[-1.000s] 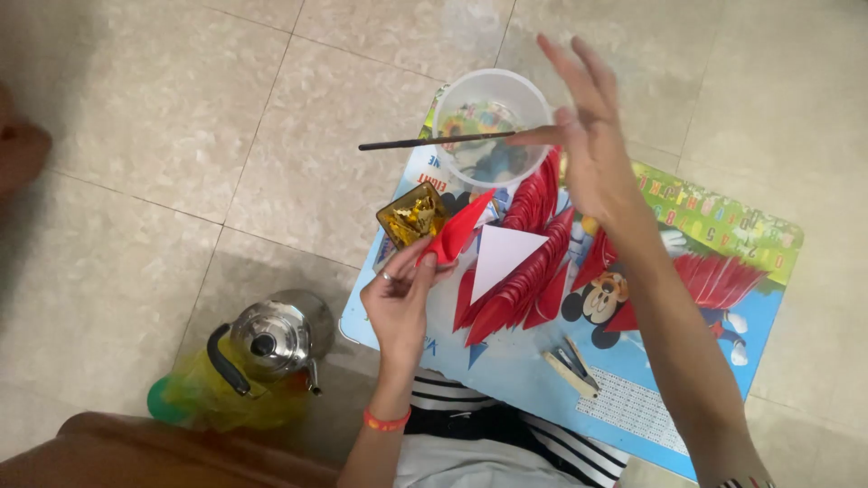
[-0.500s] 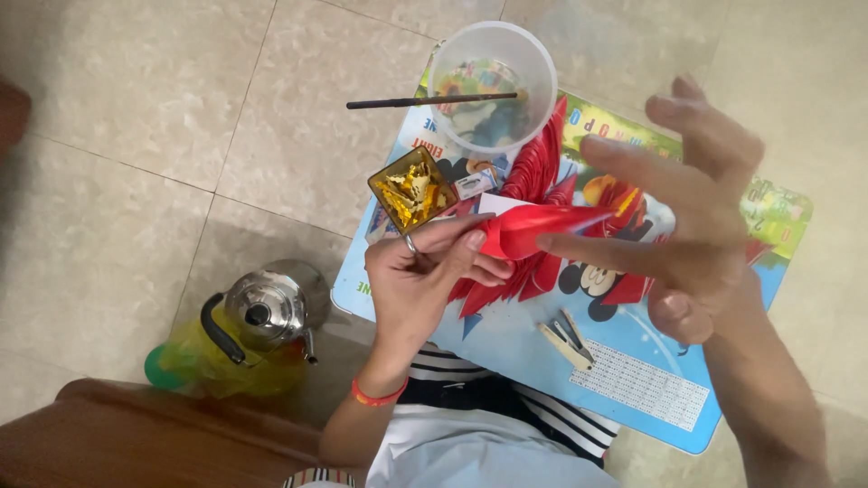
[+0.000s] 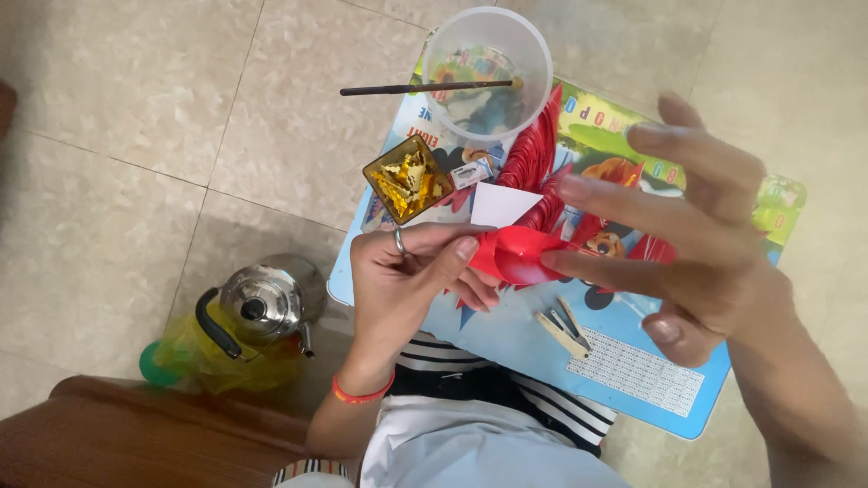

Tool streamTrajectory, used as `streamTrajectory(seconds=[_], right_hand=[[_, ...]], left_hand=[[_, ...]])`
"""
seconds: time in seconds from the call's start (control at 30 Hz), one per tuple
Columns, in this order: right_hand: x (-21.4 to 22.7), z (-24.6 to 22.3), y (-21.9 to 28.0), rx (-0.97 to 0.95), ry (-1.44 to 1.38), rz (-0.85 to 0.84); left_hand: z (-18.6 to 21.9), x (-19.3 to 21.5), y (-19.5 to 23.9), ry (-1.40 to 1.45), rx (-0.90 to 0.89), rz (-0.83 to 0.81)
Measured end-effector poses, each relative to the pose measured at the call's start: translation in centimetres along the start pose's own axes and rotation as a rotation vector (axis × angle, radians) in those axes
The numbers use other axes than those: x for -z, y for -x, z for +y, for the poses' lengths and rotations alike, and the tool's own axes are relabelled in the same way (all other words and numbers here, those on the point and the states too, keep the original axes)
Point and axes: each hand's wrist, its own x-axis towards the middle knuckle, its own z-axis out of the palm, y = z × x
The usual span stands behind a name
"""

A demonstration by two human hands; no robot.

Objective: Fold and staple red paper to create decorative origami shapes.

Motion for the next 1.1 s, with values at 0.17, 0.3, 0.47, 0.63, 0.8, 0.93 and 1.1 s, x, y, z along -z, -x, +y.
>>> streamTrajectory(seconds=[0.17, 0.3, 0.47, 0.63, 0.8, 0.93, 1.1], right_hand=[[0.8, -2.0, 0.0, -0.137, -0.025, 0.013], [0.5, -2.3, -0.6, -0.08, -0.026, -0.023], [0.5, -1.4, -0.6, 0.032, 0.012, -0.052], [1.9, -2.9, 0.7, -0.11, 0.061, -0.041], [2.4, -4.6, 0.2, -0.252, 0.004, -0.037], [1.5, -4.1, -0.2, -0.151, 0.004, -0.035], [2.1, -4.8, 0.1, -0.244, 0.039, -0.018]], left_hand=[[0.1, 0.1, 0.3, 0.018, 0.003, -0.022], [0.4, -0.1, 0.5, -0.004, -0.028, -0.046], [1.1, -0.2, 0.9, -0.009, -0.057, -0.023], [1.6, 0.3, 1.1, -0.041, -0.092, -0.01], [1.5, 0.2, 1.0, 0.0, -0.107, -0.044], [1.8, -0.1, 1.2, -0.007, -0.104, -0.049], [1.9, 0.5, 1.3, -0.027, -0.104, -0.024]])
